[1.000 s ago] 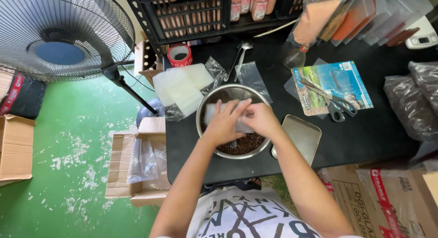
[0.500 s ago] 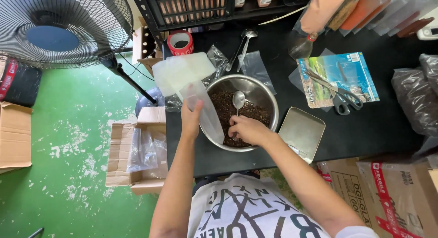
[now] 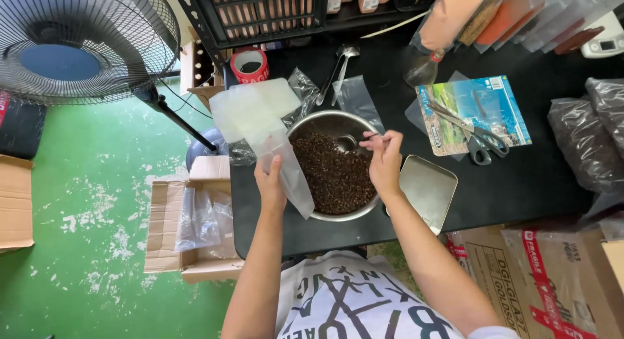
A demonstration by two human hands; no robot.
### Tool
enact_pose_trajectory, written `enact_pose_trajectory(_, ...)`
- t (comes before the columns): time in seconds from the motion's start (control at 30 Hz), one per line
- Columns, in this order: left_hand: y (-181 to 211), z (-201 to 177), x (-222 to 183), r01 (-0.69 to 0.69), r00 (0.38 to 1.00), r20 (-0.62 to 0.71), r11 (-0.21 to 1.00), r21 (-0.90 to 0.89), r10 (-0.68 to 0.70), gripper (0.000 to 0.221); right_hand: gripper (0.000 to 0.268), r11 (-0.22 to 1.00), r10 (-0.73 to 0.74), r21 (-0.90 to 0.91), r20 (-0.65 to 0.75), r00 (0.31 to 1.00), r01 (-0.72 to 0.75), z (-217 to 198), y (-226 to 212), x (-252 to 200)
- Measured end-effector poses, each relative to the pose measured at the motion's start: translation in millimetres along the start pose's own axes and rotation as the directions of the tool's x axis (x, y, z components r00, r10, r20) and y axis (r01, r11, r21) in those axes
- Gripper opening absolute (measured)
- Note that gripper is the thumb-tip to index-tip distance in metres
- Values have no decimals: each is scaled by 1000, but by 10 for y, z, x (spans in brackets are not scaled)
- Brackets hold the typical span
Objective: Opening a large cardboard box and then filling small plastic bags with coffee beans from a bowl using a spoon and a scale.
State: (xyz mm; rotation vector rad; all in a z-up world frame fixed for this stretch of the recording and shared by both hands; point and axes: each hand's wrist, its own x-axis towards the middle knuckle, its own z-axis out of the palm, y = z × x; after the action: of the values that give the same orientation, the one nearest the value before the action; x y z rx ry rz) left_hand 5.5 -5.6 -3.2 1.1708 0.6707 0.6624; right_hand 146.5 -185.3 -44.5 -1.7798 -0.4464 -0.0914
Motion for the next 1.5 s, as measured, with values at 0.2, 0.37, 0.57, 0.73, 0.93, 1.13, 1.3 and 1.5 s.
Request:
enact_pose_trajectory(0.2, -509, -181, 227, -76, 995, 50, 978, -194, 87, 74, 22, 949, 301, -67, -102, 948, -308, 296, 335, 171)
enact_pose_trajectory(0.37, -430, -199, 218, -122, 988, 60, 961, -246, 141, 77, 19, 920, 346, -139, -155, 925, -367, 518, 711, 124)
enact_pose_trajectory(0.57, -412, -391, 356, -145, 963, 185, 958, -247, 193, 51, 14, 945, 286, -59, -328, 900, -322, 256, 575, 141)
enact_pose_trajectory(0.73, -317, -386, 444, -211, 924, 284, 961, -181, 256, 47, 13, 944, 326, 180, -373, 869, -277, -8, 551, 289)
enact_pose_trajectory(0.93, -12, -109, 318, -378, 876, 352, 923, 76, 330, 69, 16, 936, 279, 312, -378, 883, -162, -278, 208, 536)
enact_pose_trajectory(1.13, 10, 92, 253, -431, 824, 498, 869, 244, 269, 71, 16, 874, 228, 486, -363, 904, -26, -508, -274, 886)
enact_pose_trajectory(1.3, -131, 242, 246, -533, 764, 603, 753, 387, 231, 71, 15, 918, 101, 395, -319, 942, 36, -470, -668, 975)
enact_pose_trajectory(1.5, -16, 422, 130, -616, 717, 651, 665, 421, 252, 72, 22, 920, -358, -220, -138, 924, 323, -118, -1079, 447)
